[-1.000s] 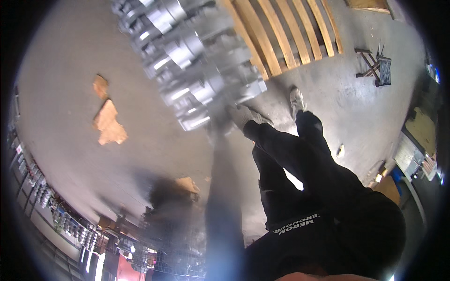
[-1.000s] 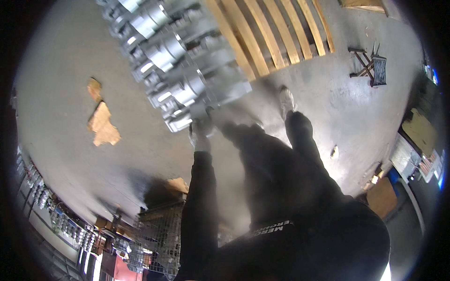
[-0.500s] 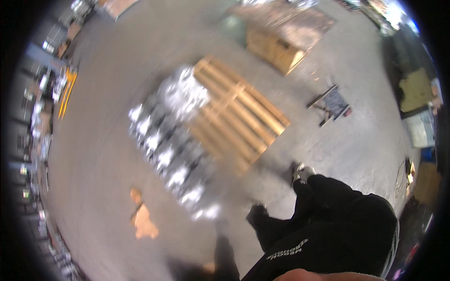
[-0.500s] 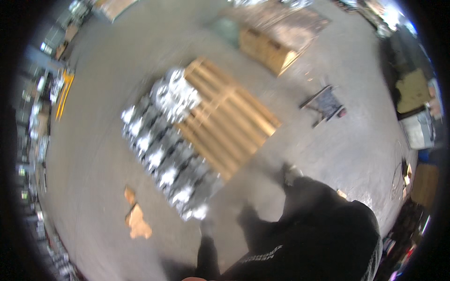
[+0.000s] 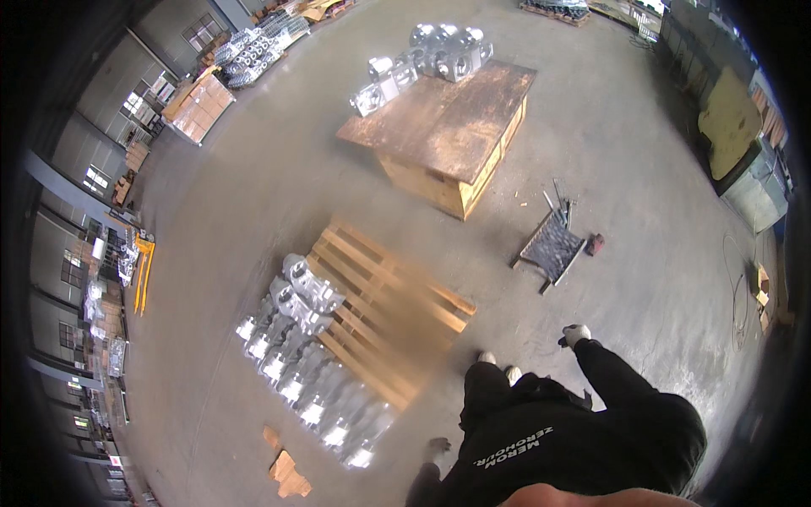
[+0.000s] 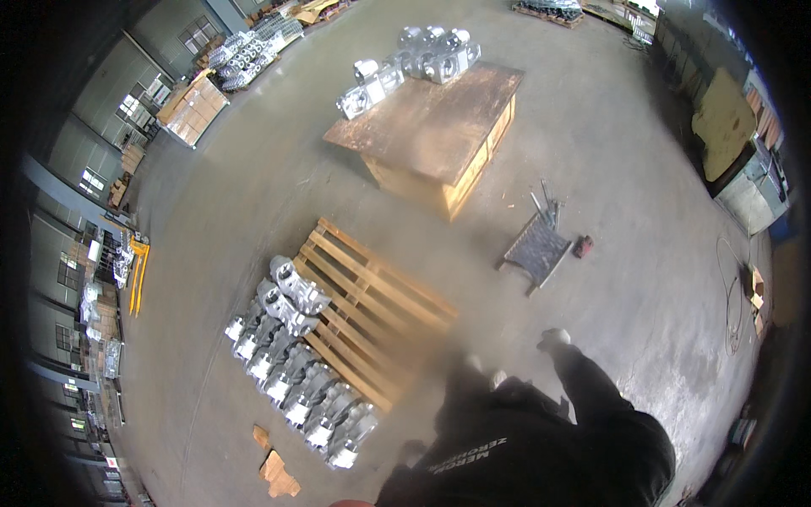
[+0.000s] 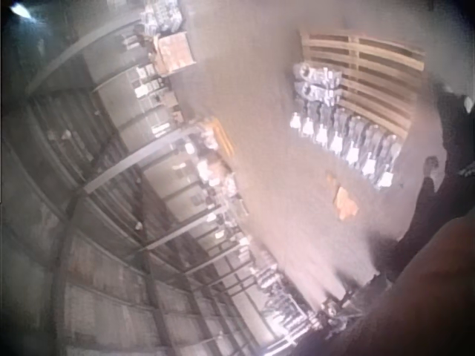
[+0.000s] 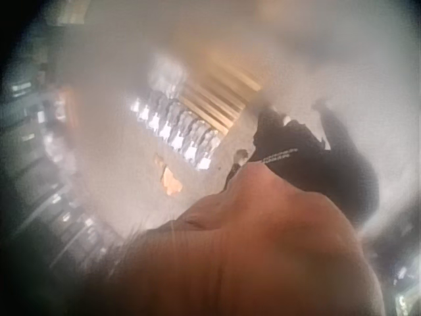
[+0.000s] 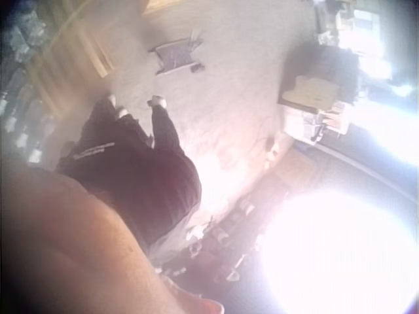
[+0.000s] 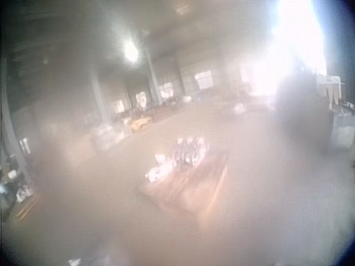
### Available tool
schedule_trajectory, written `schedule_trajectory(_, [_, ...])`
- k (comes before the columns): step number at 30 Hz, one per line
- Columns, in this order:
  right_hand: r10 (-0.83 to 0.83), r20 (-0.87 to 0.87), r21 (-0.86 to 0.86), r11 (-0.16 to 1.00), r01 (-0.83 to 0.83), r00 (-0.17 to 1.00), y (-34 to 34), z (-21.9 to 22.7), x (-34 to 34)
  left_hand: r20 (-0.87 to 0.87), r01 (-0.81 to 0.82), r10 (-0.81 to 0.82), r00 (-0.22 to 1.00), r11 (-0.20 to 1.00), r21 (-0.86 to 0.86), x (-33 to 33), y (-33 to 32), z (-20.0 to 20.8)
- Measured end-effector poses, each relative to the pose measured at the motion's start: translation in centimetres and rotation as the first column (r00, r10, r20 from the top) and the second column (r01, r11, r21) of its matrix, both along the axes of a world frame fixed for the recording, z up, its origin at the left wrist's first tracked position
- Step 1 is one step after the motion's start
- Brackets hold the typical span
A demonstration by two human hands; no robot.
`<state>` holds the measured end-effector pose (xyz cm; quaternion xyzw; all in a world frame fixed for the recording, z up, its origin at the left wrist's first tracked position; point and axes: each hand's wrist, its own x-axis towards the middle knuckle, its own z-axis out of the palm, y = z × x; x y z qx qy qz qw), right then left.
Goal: The person kneels on the floor and uses a red abrasive pad to wipe the surfaces of a large silver metal casting. They then use a metal file to smooth the edges and corners of the same part. Finally, they place the finished part on a wooden pallet with other similar parts.
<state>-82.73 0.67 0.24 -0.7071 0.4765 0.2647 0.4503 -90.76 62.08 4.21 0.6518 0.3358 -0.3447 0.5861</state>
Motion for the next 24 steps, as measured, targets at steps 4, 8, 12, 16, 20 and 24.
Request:
schedule_trajectory(4, [0.082,0.105,-0.058,0.995,-0.077,0.991,-1.6,0.8,4.5,0.366,0.629,-0.867,0.338,0.498,0.597,14.5,-2.4,0.8])
schedule_trajectory(8, [0.077,0.116,-0.092,0.993,-0.067,0.990,-5.3,-2.3,6.4,0.093,0.532,-0.993,0.078,0.120,0.838,26.6,-5.9,-0.8])
schedule_trajectory(12, [0.485,-0.152,-0.348,0.790,-0.505,0.861,-11.3,-3.3,6.2,0.338,0.486,-0.679,0.652,0.716,0.501,35.6,-11.5,-4.1])
schedule_trajectory(16, [0.718,-0.553,-0.048,0.478,-0.877,0.422,-17.2,-0.6,10.0,-0.049,0.742,-0.871,0.489,0.386,0.549,47.9,-18.1,-5.1])
schedule_trajectory(20, [0.539,-0.575,-0.222,0.622,-0.751,0.616,-22.6,-0.3,22.6,0.176,0.505,-0.625,0.761,0.740,0.445,62.6,-25.6,-1.4])
schedule_trajectory(24, [0.201,0.255,-0.565,0.825,-0.023,0.946,-27.3,-0.8,40.7,0.432,0.266,-0.320,0.844,0.947,0.182,76.2,-32.5,2.3])
